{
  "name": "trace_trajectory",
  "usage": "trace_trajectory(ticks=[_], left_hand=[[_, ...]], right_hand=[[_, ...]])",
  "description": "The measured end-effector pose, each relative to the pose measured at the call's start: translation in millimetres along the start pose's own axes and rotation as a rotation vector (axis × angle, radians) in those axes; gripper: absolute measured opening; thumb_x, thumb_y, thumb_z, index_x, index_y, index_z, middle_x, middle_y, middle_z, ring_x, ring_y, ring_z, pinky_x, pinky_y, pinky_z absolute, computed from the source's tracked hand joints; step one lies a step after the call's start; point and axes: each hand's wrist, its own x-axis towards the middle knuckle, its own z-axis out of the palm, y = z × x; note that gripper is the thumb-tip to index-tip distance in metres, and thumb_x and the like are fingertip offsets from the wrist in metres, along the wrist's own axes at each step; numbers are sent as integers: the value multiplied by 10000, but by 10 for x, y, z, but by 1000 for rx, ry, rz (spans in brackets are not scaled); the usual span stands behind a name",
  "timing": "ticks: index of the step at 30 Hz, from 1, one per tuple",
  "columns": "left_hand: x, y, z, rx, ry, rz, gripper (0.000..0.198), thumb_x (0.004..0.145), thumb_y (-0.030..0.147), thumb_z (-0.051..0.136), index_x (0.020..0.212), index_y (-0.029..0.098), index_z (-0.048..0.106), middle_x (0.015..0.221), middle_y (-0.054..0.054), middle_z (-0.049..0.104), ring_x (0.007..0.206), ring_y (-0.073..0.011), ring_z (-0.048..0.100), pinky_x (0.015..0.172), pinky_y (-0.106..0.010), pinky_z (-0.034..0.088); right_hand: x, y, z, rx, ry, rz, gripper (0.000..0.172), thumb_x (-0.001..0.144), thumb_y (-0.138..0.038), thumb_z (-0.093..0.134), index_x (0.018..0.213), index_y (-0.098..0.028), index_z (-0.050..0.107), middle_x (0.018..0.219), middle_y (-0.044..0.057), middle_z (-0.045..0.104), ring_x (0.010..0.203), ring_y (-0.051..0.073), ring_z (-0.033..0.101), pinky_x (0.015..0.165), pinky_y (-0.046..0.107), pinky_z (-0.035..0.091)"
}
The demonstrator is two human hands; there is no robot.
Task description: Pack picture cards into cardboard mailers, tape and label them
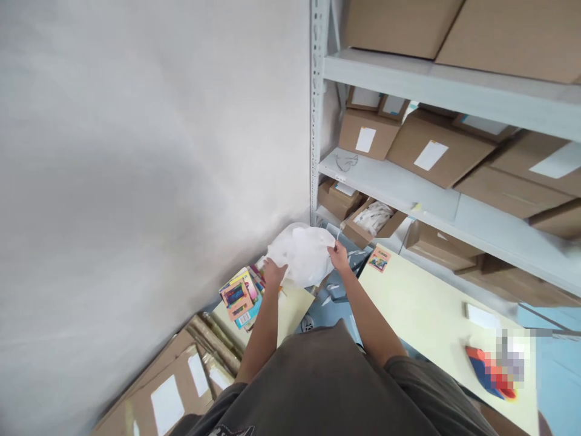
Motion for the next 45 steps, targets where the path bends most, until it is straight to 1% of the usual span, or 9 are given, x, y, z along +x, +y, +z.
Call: trace_trajectory(ticks=[3,9,13,18,27,31,36,40,45], left_hand=[[-100,244,130,56,101,101,800,827,396,793,1533,141,516,1701,-249,352,1630,-419,196,1286,-573,267],[-309,878,791,-185,-140,175,636,872,441,771,1424,161,624,1493,-210,626,1479,-351,510,1257,-510,365],[-675,1346,1391,-426,-322,47,473,882,450,748,1239,140,715,1216,-180,774,1148,-292,736,1019,-421,575],[-1346,1906,2016,-482,-369,123,390,863,461,691,1082,145,755,942,-97,796,848,-192,756,792,-299,606],[-2405,2491,2949,-428,-530,276,282,845,432,689,951,174,732,931,-85,795,851,-208,746,840,-338,616],[-2686,2451,3099,-306,-544,400,232,886,404,649,954,197,729,929,-71,780,881,-214,739,883,-340,596],[-2743,2364,3047,-128,-505,599,257,974,389,579,1048,219,756,1040,-99,775,935,-219,726,935,-342,575],[-2616,2281,3056,-116,-560,653,249,985,373,576,1044,224,767,1068,-112,772,970,-225,723,950,-337,566],[-2314,2043,3351,-170,-586,414,230,941,344,602,1050,204,749,1016,-88,790,936,-216,742,906,-324,583]], right_hand=[[-98,-5,-241,74,-3,34,422,795,-472,603,1097,-213,743,1039,52,806,962,254,694,910,420,580],[-375,-80,-925,363,-54,113,493,759,-525,740,1161,-242,745,1037,56,807,926,273,718,841,403,588],[-633,-20,-1672,483,4,145,535,695,-485,805,1170,-246,742,1068,64,813,982,306,732,865,432,596],[-1094,256,-2808,564,235,147,587,683,-390,781,1249,-257,696,1196,88,797,1049,338,749,853,450,610],[-2022,915,-4351,631,375,276,780,877,-689,640,1561,-343,495,1486,165,651,1242,360,709,967,563,585],[-2187,1089,-4567,552,354,308,842,872,-720,649,1607,-375,427,1571,156,576,1297,343,681,971,545,592],[-2037,1202,-4329,489,314,300,891,725,-564,858,1529,-365,530,1419,113,686,1156,281,727,917,452,614],[-1792,1343,-4111,499,647,428,614,797,-559,774,1322,-266,650,1193,134,783,1004,273,773,779,377,620],[-1709,1669,-4152,606,918,563,325,770,-457,749,973,-213,681,985,103,815,904,252,793,735,335,629]])
